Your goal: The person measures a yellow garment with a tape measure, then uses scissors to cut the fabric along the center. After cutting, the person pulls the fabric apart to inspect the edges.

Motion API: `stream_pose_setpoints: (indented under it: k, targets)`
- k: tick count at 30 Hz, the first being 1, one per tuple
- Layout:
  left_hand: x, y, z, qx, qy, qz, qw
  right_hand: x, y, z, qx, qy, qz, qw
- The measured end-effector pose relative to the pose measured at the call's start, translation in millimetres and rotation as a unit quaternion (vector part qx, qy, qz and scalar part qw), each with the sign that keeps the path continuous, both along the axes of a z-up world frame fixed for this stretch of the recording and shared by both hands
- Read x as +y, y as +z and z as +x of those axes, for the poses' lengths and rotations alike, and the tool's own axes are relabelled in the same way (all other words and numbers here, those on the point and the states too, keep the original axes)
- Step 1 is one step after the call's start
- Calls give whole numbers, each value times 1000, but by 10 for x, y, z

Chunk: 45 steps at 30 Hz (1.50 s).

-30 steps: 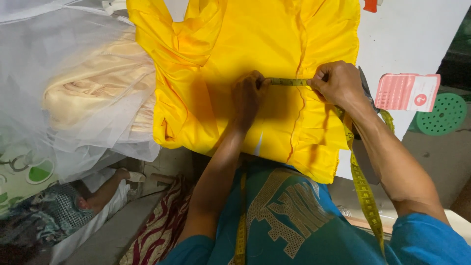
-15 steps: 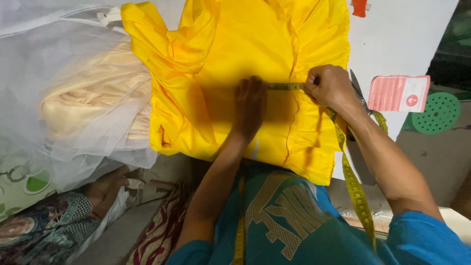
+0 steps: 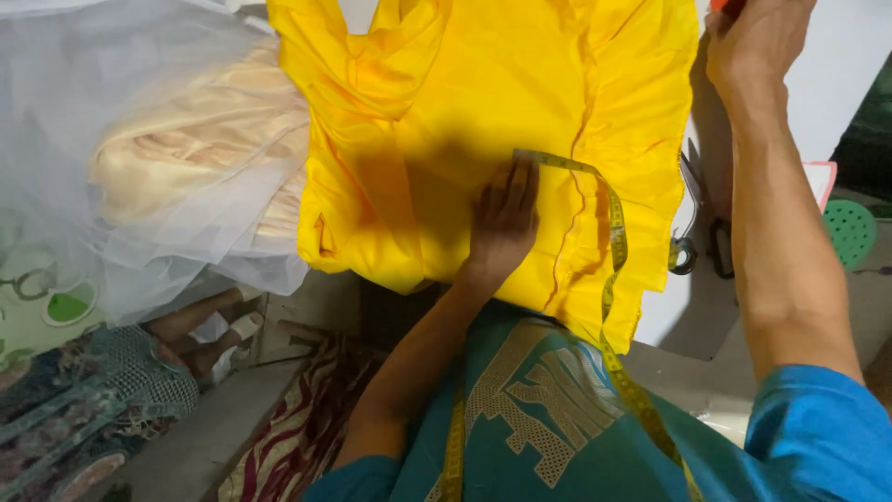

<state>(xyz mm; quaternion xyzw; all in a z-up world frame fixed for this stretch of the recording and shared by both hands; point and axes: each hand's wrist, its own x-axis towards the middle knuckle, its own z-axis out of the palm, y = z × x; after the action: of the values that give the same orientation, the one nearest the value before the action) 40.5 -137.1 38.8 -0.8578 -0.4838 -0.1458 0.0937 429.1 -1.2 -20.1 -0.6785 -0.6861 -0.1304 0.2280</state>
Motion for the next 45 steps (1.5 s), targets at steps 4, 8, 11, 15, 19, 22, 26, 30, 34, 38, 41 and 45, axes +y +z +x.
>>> stream_pose_setpoints:
  k: [4, 8, 11, 15, 19, 22, 26, 30, 34, 38, 41, 45]
  targets:
    - [-7, -236, 16, -47, 3, -21, 999, 80, -84, 104, 47, -58, -129, 989]
    - [46, -194, -7, -106, -20, -48, 993, -107, 397, -233, 143, 2, -69, 987]
    - [38, -124, -48, -89, -22, -38, 995, -277, 765, -643, 249, 63, -36, 966]
    - [4, -56, -64, -75, -17, -46, 996, -532, 1059, -1564, 355, 126, -241, 894]
    - [21, 29, -77, -31, -4, -17, 999, -547, 1212, -2289, 367, 147, -342, 853]
    - [16, 7, -80, -42, -3, -8, 999, -512, 1018, -2425, 374, 138, -341, 852]
    - [13, -11, -82, -27, 1, -19, 999, -475, 924, -2472, 379, 152, -313, 857]
    - [8, 5, -87, -36, -1, -19, 999, -443, 733, -2439, 355, 155, -303, 871]
    - [5, 4, -90, -31, -1, -28, 999, -433, 677, -2467, 333, 160, -291, 883]
    - [16, -23, -85, -43, -7, -28, 999, -439, 845, -2577, 331, 174, -256, 891]
    - [-15, -25, -82, -32, -5, -30, 999, -382, 885, -2505, 355, 168, -182, 902]
    - [17, 6, -105, -31, -2, -51, 998, -393, 816, -1941, 486, 157, -136, 849]
